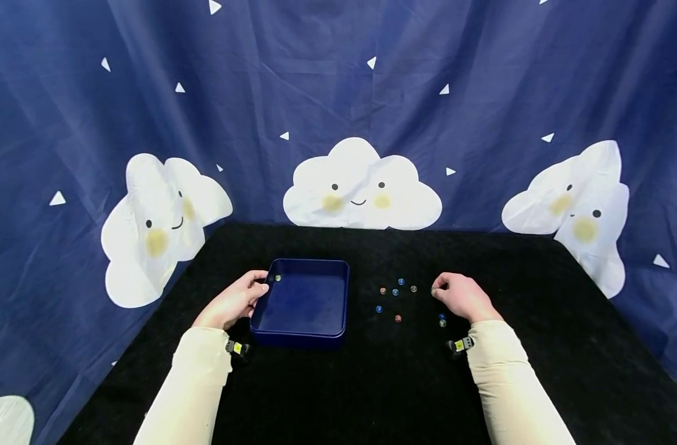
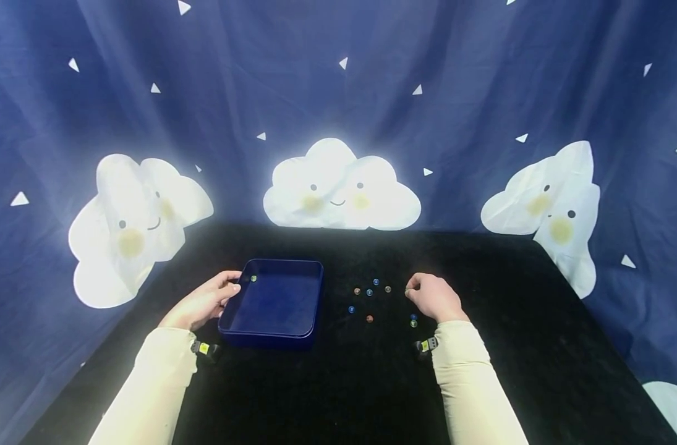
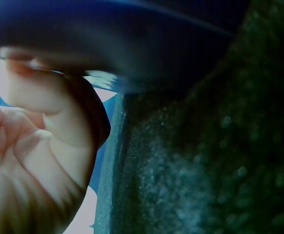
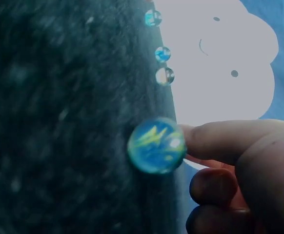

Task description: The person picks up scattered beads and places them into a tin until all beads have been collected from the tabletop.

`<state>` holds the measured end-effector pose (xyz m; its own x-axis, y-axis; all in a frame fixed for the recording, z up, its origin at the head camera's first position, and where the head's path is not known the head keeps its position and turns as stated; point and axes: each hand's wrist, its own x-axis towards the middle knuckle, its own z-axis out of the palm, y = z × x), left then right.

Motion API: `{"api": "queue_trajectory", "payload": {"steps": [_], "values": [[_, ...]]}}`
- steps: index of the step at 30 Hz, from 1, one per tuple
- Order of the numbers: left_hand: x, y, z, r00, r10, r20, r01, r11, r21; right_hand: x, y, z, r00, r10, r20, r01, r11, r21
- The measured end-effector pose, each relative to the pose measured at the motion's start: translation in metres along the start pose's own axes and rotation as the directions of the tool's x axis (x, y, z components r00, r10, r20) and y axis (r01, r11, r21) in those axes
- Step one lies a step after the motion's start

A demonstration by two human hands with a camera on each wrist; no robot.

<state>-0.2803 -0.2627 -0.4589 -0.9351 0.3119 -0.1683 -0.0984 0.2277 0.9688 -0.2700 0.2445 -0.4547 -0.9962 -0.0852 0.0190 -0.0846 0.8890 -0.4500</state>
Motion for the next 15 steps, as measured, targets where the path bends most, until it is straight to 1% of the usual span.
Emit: {"api": "queue_trajectory", "payload": {"steps": [6, 11, 15], "values": [[0.000, 0.000, 0.000, 1.000, -0.001, -0.001, 0.001, 1.000, -0.009, -0.003, -0.014, -0.009, 0.996, -0.063, -0.067, 0.066, 0.997, 0.044], [0.001, -0.001, -0.001, 1.000, -0.003, 0.008, 0.003, 1.000, -0.009, -0.005, -0.029, -0.012, 0.985, -0.115, -0.126, 0.124, 0.990, 0.069], [0.002, -0.002, -0.001, 1.000, -0.004, -0.008, 0.004, 1.000, -0.004, -0.006, -0.044, -0.010, 0.974, -0.167, -0.150, 0.181, 0.980, 0.083]]}}
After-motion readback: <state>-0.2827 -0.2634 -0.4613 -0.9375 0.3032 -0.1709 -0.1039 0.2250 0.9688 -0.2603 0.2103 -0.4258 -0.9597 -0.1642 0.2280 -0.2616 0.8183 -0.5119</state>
